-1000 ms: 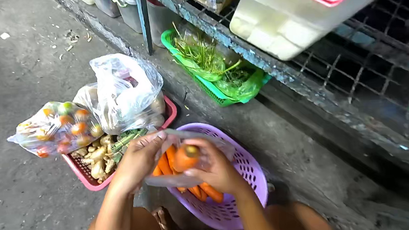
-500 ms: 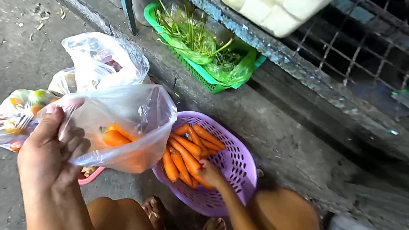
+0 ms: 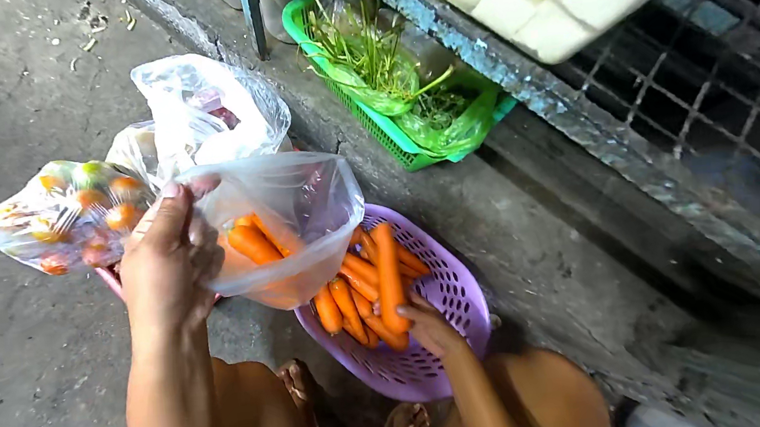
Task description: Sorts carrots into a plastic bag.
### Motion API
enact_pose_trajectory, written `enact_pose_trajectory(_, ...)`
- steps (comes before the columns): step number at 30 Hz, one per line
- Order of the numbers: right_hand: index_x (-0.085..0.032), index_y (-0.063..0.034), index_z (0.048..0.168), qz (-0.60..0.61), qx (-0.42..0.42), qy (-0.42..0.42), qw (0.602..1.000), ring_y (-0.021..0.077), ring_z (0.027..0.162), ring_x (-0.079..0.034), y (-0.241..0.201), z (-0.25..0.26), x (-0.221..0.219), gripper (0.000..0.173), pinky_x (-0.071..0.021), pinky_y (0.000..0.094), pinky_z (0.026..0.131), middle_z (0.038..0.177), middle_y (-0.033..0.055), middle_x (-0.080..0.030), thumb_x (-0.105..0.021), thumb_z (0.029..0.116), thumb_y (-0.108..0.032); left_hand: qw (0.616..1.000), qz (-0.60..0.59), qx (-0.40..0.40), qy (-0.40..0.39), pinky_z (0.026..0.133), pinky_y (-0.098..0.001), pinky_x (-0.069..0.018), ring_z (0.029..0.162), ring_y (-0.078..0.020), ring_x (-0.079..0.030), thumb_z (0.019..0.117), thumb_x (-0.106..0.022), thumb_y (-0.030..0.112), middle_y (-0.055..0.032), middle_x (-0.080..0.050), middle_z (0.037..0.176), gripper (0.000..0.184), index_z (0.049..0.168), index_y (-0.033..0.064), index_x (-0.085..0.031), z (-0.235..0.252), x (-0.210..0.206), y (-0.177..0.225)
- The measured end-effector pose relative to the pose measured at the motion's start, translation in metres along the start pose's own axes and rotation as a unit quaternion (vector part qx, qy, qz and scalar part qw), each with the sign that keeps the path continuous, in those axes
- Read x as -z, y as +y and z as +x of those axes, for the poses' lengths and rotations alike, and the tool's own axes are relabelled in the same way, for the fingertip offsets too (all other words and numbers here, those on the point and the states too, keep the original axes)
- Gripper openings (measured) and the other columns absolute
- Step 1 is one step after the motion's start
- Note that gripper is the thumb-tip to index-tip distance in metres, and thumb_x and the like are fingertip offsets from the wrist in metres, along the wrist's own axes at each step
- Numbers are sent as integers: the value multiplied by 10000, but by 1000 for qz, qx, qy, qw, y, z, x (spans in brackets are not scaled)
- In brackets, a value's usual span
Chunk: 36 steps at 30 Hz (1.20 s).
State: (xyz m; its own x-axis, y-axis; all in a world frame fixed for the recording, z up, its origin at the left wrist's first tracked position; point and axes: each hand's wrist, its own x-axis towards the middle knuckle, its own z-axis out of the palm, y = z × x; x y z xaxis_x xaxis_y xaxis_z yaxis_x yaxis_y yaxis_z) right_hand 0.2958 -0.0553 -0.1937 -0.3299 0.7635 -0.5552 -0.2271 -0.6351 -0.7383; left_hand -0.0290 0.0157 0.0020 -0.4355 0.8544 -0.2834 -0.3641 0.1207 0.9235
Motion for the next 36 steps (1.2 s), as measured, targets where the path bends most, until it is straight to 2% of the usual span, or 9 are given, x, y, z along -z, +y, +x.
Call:
enact_pose_trajectory(5,-678,-237,1157,66,372,-98,921,223,1213,-649,-95,-6,-76,371,-518,430,1069,1213,41,-715,-831,824,-177,999,37,9,-30,362,-129,-264,386,12,-284,1124,-332,255,95,-399,541,413,1018,119,-708,-3,-9,-2)
enact_pose_trajectory(8,-610,-155,1173,-12,468,-122,875,227,1234,-632,-135,27,-138,405,-504,458,1094,1227,61,-689,-804,831,-59,996,58,5,-62,366,-136,-269,392,6,-282,1121,-332,250,95,-395,545,410,1029,115,-707,-7,-15,-5)
enact_pose_trajectory(10,-599,28,1183,-189,428,-120,876,181,1095,-676,-136,55,-163,439,-571,376,974,1143,124,-694,-798,792,-9,996,63,2,-64,361,-138,-262,384,6,-277,1123,-332,253,92,-387,533,418,1034,102,-711,-7,-16,-5)
enact_pose_trajectory(15,-367,-111,1555,-659,28,-196,725,363,1257,-603,-132,71,-179,643,-470,583,1037,1361,199,-615,-660,1002,-260,999,39,-4,-8,369,-135,-286,391,14,-307,1125,-320,279,109,-420,548,406,987,131,-673,8,7,1)
enact_pose_trajectory(21,-668,-70,1200,-105,170,-151,968,138,873,-748,-117,29,-85,255,-631,295,774,1058,72,-765,-490,1046,-169,999,17,9,31,353,-126,-247,369,24,-263,1119,-361,283,117,-387,521,379,811,194,-563,14,14,-1)
enact_pose_trajectory(23,-595,10,1171,-208,80,13,975,187,799,-715,-73,40,-57,227,-613,339,713,975,121,-711,-444,1071,-128,999,7,15,49,352,-133,-223,365,18,-242,1118,-359,283,117,-364,509,388,780,201,-531,17,15,-1)
enact_pose_trajectory(29,-491,-10,1464,-512,-103,123,844,377,1386,-482,77,80,-56,741,-396,518,1157,1483,244,-494,-700,933,-482,995,-35,32,85,356,-136,-216,365,20,-237,1112,-371,297,123,-331,497,367,778,216,-499,31,14,-4)
enact_pose_trajectory(32,-567,59,1350,-371,-32,170,913,337,1275,-565,87,84,-44,598,-445,465,1106,1346,255,-595,-748,922,-317,994,-39,30,93,352,-136,-216,357,18,-237,1110,-376,305,121,-324,484,377,762,218,-489,34,15,-5)
enact_pose_trajectory(36,-461,23,1417,26,17,141,990,232,1038,-686,43,59,-15,417,-586,399,890,1207,165,-666,-341,1118,-242,995,-24,29,88,346,-131,-220,351,26,-244,1114,-366,307,122,-327,475,387,766,209,-506,32,18,-3)
